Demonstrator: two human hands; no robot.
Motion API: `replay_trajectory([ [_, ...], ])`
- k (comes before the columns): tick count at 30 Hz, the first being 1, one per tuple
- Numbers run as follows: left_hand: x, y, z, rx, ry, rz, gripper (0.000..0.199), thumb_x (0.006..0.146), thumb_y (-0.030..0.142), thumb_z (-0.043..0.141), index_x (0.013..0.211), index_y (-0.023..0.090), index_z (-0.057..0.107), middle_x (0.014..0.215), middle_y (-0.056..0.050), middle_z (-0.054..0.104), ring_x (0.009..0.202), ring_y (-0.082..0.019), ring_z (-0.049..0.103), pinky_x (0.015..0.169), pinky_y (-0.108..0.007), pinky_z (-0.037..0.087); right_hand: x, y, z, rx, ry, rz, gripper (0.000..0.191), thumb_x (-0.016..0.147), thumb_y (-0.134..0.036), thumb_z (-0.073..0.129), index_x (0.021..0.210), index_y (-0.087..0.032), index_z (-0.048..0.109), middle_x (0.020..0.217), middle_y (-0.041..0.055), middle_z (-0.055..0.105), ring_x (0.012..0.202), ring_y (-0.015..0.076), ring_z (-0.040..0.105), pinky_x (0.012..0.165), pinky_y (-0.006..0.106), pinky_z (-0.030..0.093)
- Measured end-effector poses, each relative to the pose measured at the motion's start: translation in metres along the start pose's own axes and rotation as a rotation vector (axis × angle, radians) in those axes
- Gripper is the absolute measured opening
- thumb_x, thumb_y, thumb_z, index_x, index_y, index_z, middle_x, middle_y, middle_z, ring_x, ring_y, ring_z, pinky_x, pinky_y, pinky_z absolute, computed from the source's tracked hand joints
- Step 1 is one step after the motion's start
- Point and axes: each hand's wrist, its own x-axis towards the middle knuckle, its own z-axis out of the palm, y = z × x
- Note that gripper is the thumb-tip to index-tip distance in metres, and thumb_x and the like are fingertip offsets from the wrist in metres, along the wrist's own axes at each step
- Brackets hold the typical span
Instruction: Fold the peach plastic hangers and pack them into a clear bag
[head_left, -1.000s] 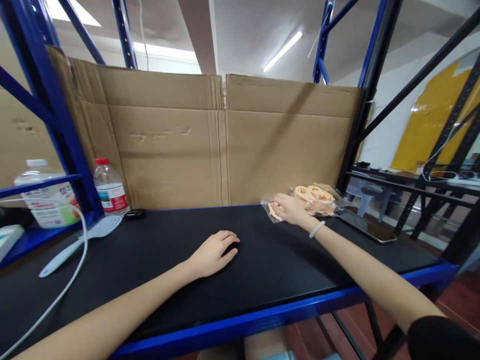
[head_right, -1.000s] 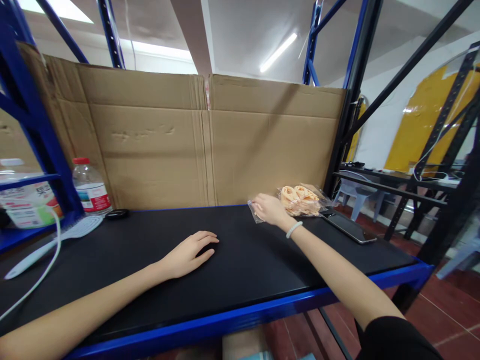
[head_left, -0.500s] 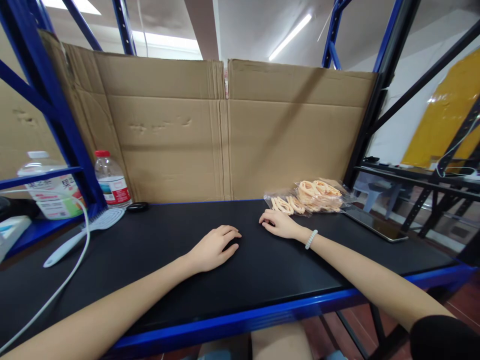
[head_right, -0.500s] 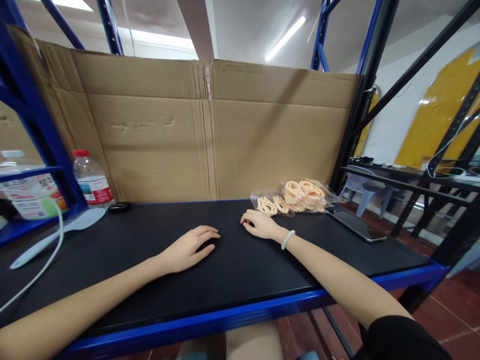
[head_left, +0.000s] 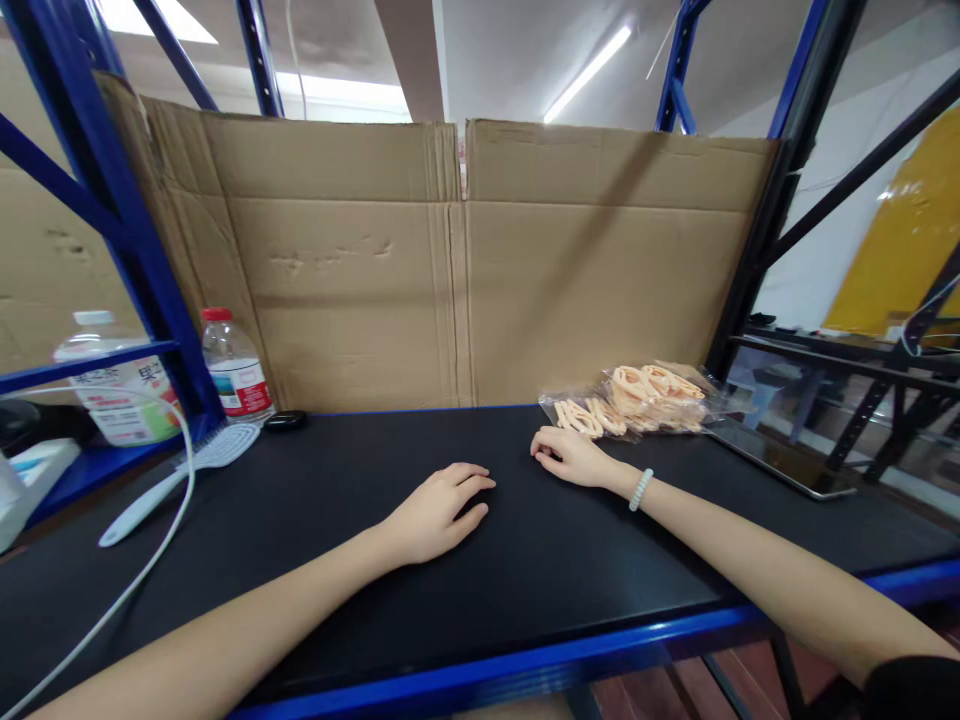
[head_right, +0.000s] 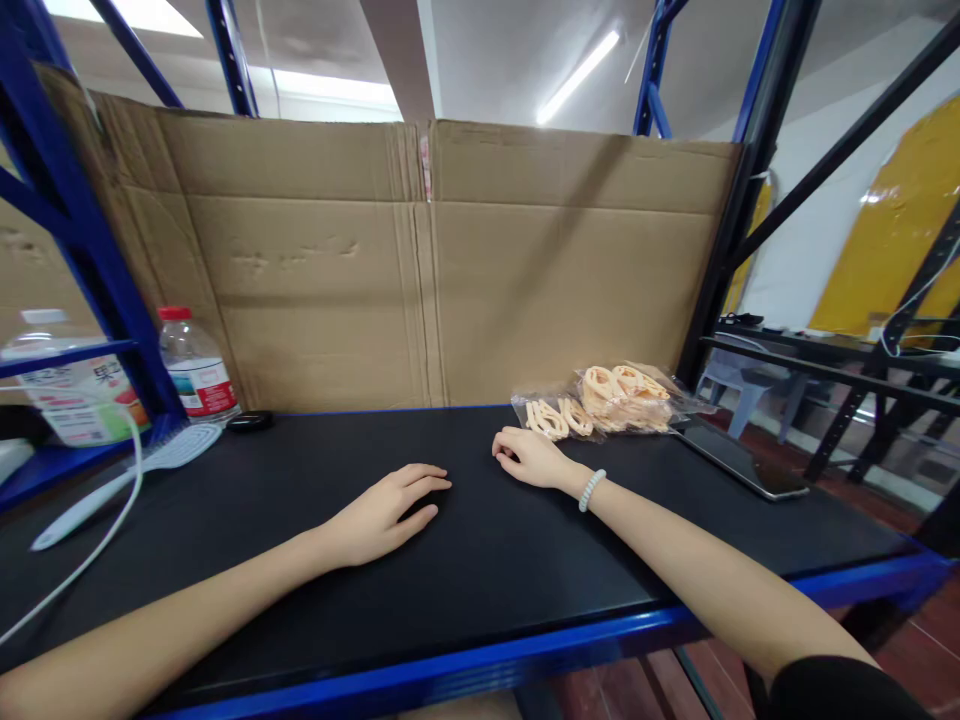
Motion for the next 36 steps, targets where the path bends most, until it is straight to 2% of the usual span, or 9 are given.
replay_trajectory([
  [24, 0.0015, 0.0020, 0.0007, 0.016, -0.024, -0.014, 0.033, 0.095, 0.026, 0.044, 0.124, 0.016, 0.057, 0.131, -0.013, 0.057, 0.123, -0.025, 0.052, 0.105, -0.041, 0.043, -0.0067, -0.0013, 0.0011, 0.005, 0.006, -0.013, 0.016, 0.083, -0.008, 0.047, 0.088, -0.018, 0.058, 0.080, 0.0014, 0.055, 0.068, 0.0134, 0.052, 0.066, 0.026, 0.042],
  [31, 0.0008, 0.0024, 0.0001, 0.005, 0.002, -0.009, 0.031, 0.094, 0.026, 0.044, 0.122, 0.019, 0.058, 0.130, -0.011, 0.058, 0.122, -0.025, 0.053, 0.103, -0.042, 0.045, -0.0076, -0.0041, -0.0005, -0.013, 0.001, -0.013, 0.017, 0.084, -0.008, 0.047, 0.090, -0.018, 0.058, 0.080, 0.0016, 0.055, 0.068, 0.0134, 0.052, 0.066, 0.026, 0.042],
  [36, 0.0001, 0.0018, 0.0012, 0.010, -0.023, -0.017, 0.033, 0.095, 0.025, 0.044, 0.125, 0.018, 0.056, 0.133, -0.012, 0.056, 0.125, -0.026, 0.050, 0.106, -0.043, 0.042, -0.0068, -0.0050, -0.0011, -0.019, 0.008, -0.007, 0.016, 0.083, -0.008, 0.048, 0.088, -0.019, 0.058, 0.080, 0.0015, 0.056, 0.069, 0.0138, 0.053, 0.068, 0.026, 0.043],
])
